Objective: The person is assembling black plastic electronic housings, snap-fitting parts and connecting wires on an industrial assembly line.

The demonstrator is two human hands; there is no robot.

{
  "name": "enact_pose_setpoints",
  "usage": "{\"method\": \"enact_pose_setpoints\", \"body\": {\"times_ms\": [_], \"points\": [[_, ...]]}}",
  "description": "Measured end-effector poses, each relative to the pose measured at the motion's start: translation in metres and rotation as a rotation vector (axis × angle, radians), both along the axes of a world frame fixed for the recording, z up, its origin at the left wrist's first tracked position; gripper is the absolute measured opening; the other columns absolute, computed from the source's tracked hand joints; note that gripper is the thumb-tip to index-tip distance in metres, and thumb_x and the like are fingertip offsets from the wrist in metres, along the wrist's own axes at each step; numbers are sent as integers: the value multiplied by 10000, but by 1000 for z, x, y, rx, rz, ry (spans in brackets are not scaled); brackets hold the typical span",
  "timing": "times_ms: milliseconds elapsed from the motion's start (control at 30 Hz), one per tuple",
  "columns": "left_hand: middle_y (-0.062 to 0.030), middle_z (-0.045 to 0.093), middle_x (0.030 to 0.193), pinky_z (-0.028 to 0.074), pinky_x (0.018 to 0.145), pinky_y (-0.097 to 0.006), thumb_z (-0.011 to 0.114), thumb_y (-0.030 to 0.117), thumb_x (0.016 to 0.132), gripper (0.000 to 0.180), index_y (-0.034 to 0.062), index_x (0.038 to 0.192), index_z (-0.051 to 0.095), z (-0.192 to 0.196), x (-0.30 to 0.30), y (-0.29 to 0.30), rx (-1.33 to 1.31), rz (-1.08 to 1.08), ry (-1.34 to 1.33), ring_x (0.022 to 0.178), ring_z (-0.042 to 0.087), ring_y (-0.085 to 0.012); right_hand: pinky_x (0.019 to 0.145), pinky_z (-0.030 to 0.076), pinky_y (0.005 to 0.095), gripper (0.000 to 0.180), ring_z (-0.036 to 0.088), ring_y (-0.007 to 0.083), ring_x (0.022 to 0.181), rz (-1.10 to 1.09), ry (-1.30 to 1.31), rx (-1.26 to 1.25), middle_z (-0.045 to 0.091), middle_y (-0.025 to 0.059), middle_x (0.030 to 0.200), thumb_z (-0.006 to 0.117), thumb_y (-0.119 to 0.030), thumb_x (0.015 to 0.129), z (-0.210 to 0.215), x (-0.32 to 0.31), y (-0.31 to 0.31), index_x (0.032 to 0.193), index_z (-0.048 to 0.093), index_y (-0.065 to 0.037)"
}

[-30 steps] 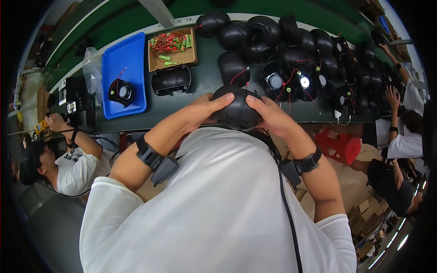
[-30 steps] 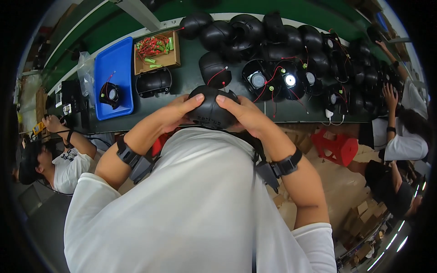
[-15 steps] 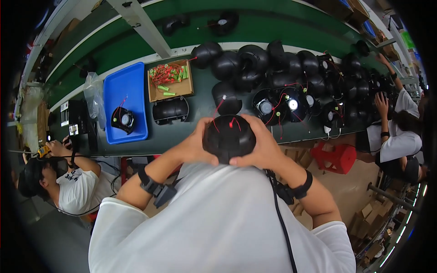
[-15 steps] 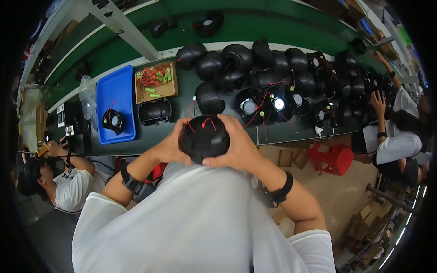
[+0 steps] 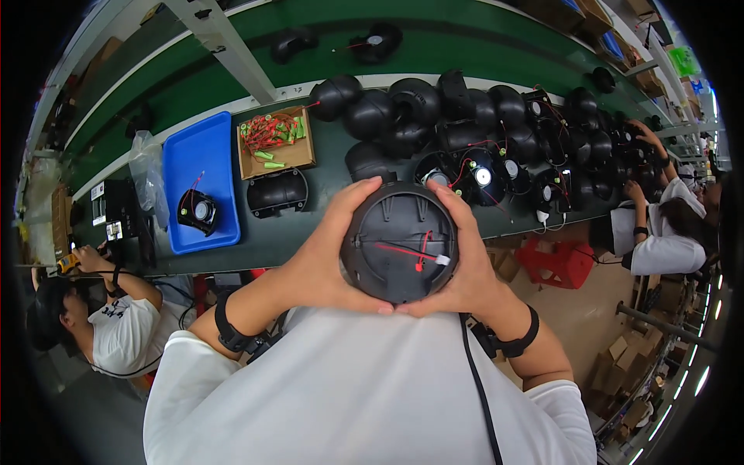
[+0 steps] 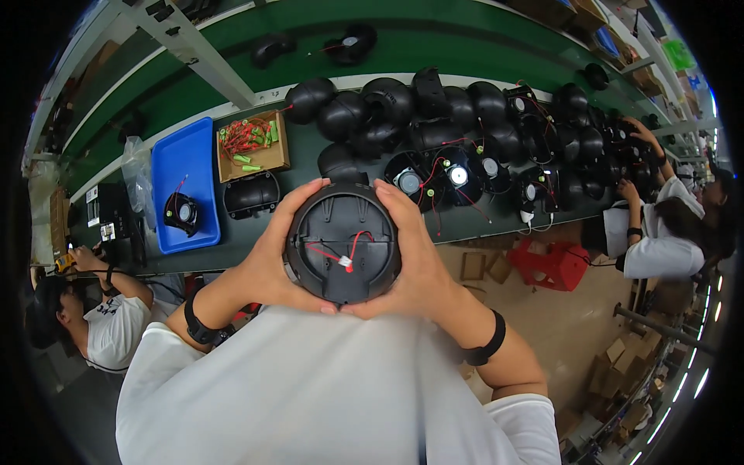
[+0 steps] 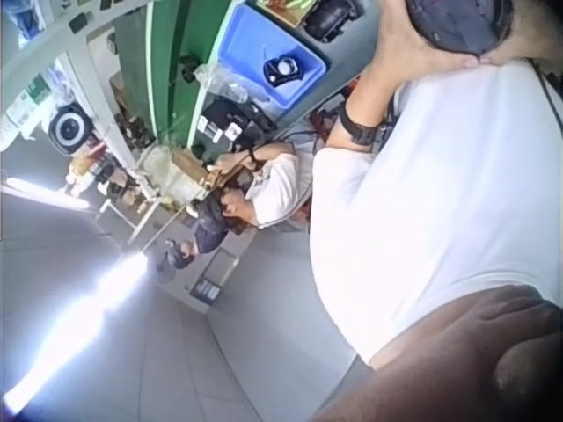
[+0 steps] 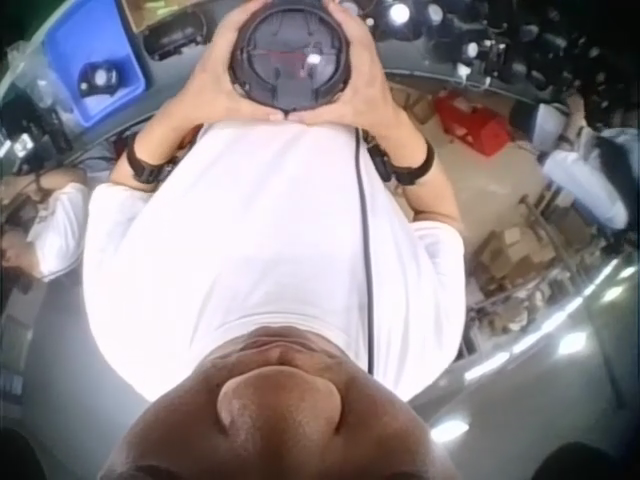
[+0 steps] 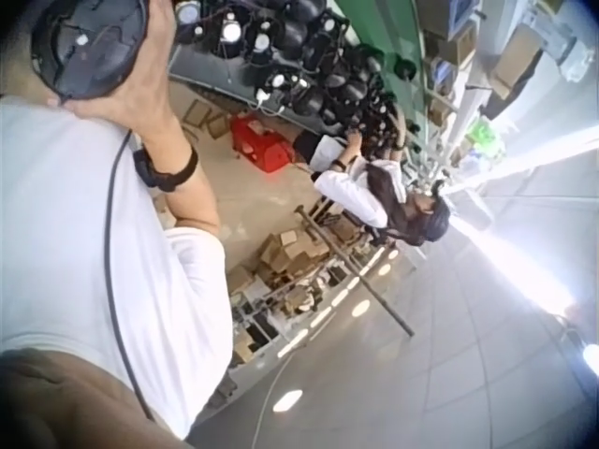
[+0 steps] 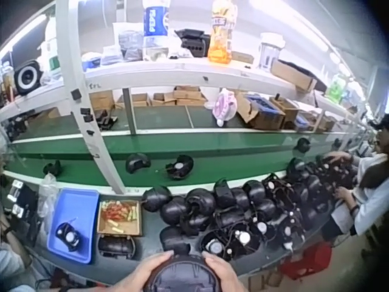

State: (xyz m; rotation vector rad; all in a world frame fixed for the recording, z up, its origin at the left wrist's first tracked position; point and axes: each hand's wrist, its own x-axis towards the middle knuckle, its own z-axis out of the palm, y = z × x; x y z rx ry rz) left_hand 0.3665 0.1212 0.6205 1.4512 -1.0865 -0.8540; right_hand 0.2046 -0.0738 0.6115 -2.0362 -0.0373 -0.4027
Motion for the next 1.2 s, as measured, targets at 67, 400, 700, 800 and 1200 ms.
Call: {"method": "enact_pose_setpoints", "body": {"times_ms": [67, 400, 700, 800, 1200], "points": [[-198, 241, 1572, 300, 1182, -443, 981, 336, 572, 1307, 62, 1583, 200, 18, 2, -1, 61, -30, -5, 1463, 311, -345, 1181, 315, 448, 1396, 392, 355, 1424, -17, 28, 92, 311, 240, 1563, 1015, -357, 453, 5, -7, -1, 1543, 228, 19], [-137, 531, 1374, 461, 993, -416, 846, 84, 768, 240, 99, 1002, 796, 71, 28, -26, 105, -186, -145, 1264, 536, -289, 1138, 365, 486, 1320, 402, 424, 1399, 26, -76, -13, 386, 239, 1517, 994, -319, 437, 15, -12, -16, 1516, 302, 0], [-138, 505, 1363, 427, 1030, -385, 753, -26, 771, 235, 53, 989, 718, 82, 18, -69, 150, -48, -120, 1223, 531, -287, 1137, 371, 478, 1306, 392, 437, 1399, 33, 7, 41, 385, 260, 1495, 981, -329, 444, 22, -2, -45, 1503, 302, 25], [-86, 566, 1259, 439, 959, -411, 796, 57, 728, 244, 124, 958, 746, 81, 15, -96, 31, -27, -426, 1124, 551, -301, 1136, 370, 475, 1283, 385, 456, 1393, 59, 113, 26, 379, 281, 1477, 972, -343, 467, 27, 1, -56, 1489, 301, 46], [-103, 517, 1438, 355, 1121, -418, 880, 135, 724, 780, 101, 1415, 520, 51, 23, -142, 125, 310, -50, 1351, 462, -248, 1129, 367, 417, 1292, 455, 329, 1339, -12, 284, 215, 440, 206, 1432, 992, -329, 495, 13, 22, -135, 1504, 264, 22]]}}
